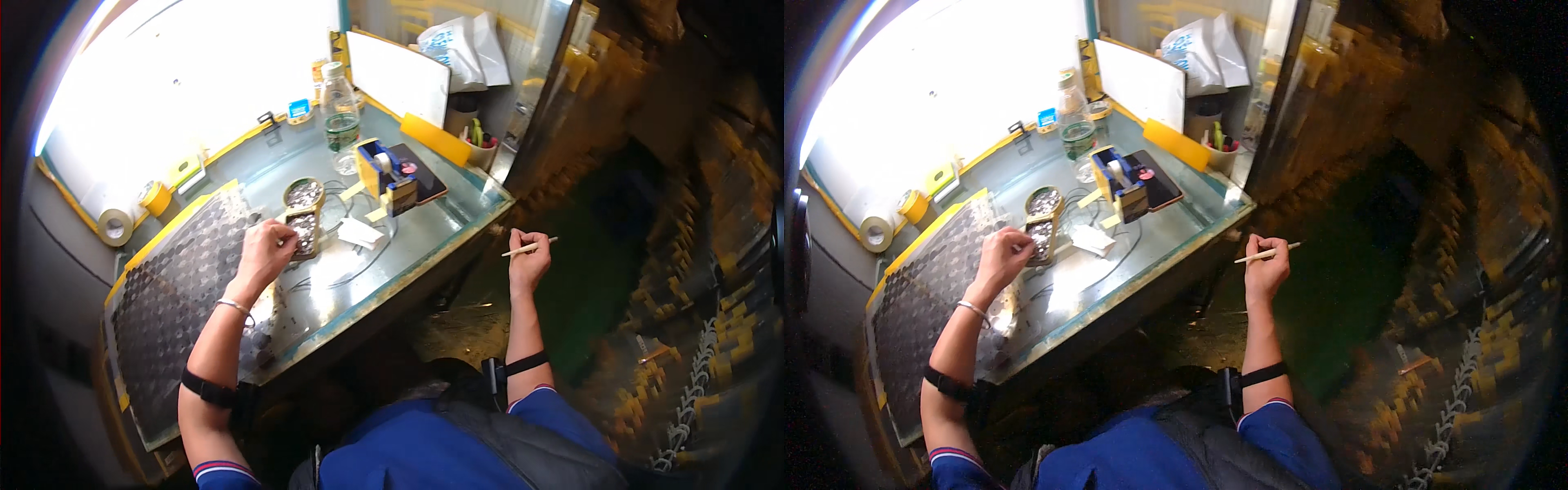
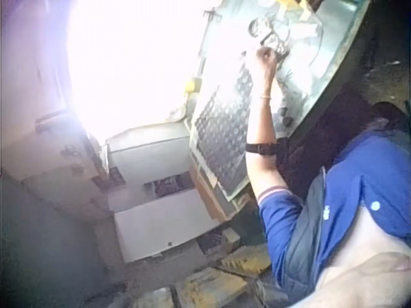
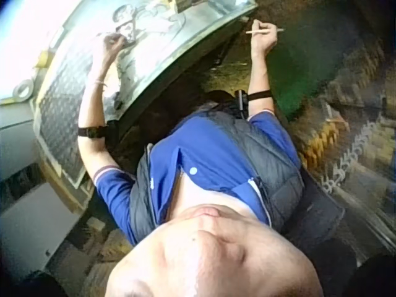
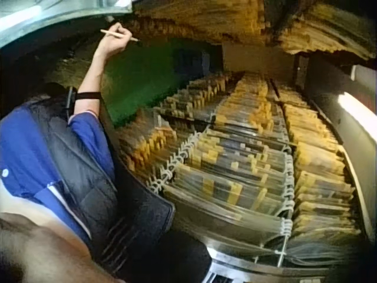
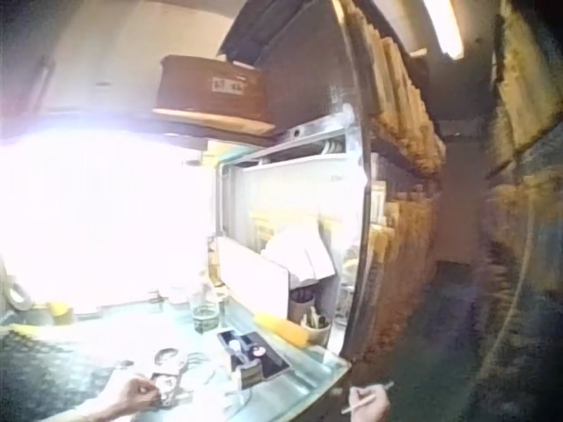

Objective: The recorder is peeling small circular components from a plastic sheet and placing them into a small metal container.

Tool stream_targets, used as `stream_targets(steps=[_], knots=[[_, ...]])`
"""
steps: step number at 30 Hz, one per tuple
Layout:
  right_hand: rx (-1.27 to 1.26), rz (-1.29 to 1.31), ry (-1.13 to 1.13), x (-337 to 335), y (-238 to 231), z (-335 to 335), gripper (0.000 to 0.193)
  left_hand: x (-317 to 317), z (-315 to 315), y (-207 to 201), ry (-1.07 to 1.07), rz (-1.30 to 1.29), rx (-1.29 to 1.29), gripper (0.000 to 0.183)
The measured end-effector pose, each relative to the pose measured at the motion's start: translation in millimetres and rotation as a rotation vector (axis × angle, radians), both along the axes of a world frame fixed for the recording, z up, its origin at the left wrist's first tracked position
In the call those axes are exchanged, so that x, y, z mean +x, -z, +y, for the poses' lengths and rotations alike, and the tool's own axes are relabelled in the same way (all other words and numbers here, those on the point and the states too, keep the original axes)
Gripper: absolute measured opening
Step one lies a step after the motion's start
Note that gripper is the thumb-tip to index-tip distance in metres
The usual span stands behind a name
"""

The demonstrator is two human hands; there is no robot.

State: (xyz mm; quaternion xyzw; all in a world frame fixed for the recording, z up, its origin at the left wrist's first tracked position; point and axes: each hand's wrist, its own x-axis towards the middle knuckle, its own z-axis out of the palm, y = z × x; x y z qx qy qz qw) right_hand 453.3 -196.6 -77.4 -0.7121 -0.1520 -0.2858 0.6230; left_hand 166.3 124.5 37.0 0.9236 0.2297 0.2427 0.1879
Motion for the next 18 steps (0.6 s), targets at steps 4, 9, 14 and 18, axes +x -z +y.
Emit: stream_targets(steps=[4, 9, 14, 18], knots=[[-0.166, -0.02, 0.005, -13.3, -5.2, 11.3, 0.016, 5.3, -1.7, -0.2, -0.024, 0.066, 0.036, 0.016], [-0.252, -0.076, 0.021, -14.1, -10.3, 1.5, 0.011, 2.7, -5.8, -13.0, -0.03, -0.036, -0.069, 0.016], [-0.096, -0.191, -0.1, -27.6, -33.0, 2.7, 0.01, -23.9, -17.9, -25.0, -0.032, -0.043, -0.014, 0.014], [0.021, -0.127, -0.352, -53.7, -36.6, 21.9, 0.011, -73.6, -62.3, -20.2, 0.282, 0.185, 0.216, 0.065]])
